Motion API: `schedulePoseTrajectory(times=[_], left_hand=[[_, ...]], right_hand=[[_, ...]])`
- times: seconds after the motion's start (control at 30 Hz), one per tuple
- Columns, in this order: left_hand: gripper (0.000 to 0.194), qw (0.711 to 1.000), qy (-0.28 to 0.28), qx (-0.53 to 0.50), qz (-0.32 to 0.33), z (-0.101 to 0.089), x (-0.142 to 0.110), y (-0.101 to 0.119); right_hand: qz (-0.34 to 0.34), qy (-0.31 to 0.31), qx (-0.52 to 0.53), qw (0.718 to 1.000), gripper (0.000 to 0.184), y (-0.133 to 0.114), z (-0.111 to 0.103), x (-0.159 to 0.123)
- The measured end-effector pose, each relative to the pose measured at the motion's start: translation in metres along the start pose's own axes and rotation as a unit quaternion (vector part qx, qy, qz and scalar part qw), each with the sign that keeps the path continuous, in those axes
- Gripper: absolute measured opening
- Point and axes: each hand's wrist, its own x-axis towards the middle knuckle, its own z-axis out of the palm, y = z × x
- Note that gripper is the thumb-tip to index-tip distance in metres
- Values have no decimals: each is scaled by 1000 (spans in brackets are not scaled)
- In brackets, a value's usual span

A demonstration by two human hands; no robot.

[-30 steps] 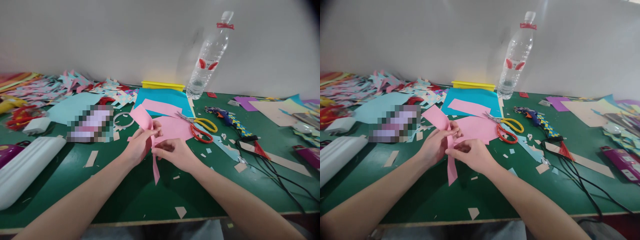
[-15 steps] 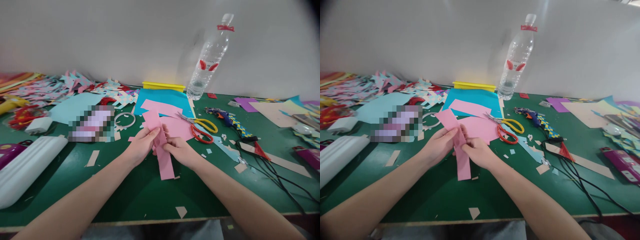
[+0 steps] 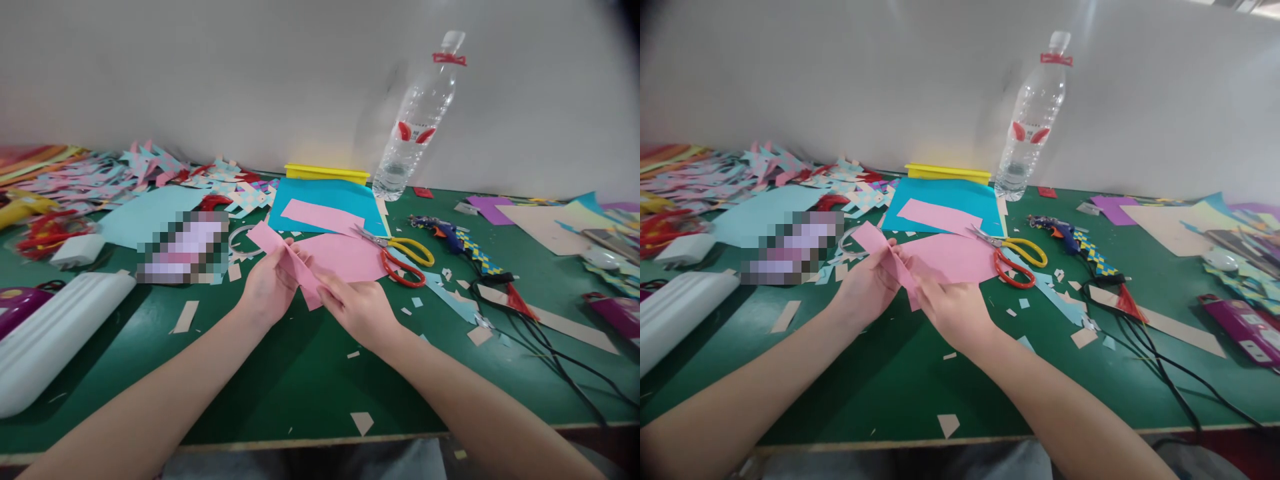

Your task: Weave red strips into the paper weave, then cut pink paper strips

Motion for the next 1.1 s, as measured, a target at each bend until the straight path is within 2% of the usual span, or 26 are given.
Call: schedulePoseTrajectory(times=[0.1, 0.27, 0.37, 0.5, 0.6, 0.7, 0.73, 0.8, 0.9, 1.0, 1.1], left_hand=[[18, 1000, 9, -7, 26, -1, 2, 1], [19, 999, -1, -16, 48, -5, 8, 7], [18, 997, -31, -29, 58, -6, 10, 10], [24, 997, -14, -55, 51, -4, 9, 11], [22, 998, -14, -62, 26, 0, 5, 13], [12, 998, -44, -37, 0, 3, 0, 17], [8, 998, -66, -20, -13, 4, -2, 17], [2, 990, -129, 30, -49, 5, -6, 18], [5, 955, -242, 120, -121, 4, -13, 15], [7, 905, -326, 199, -188, 2, -18, 10], [8, 869, -363, 232, -242, 1, -22, 6]], right_hand=[[-40, 23, -34, 998, 34, 0, 0, -2], [5, 33, 34, 999, 36, 0, 0, -2], [-38, 58, -23, 997, 35, 4, 3, -4], [-103, 47, -77, 991, 36, 6, 3, -6], [-126, 22, -37, 991, 33, 3, -3, -6], [-132, 34, 64, 989, 32, -3, -14, -4], [-110, 46, 102, 988, 31, -4, -17, -3], [-20, 74, 181, 980, 29, -4, -20, 1], [115, 83, 307, 941, 30, 1, -19, 9], [164, 33, 422, 891, 35, 4, -17, 16], [198, -40, 490, 848, 39, 2, -17, 20]])
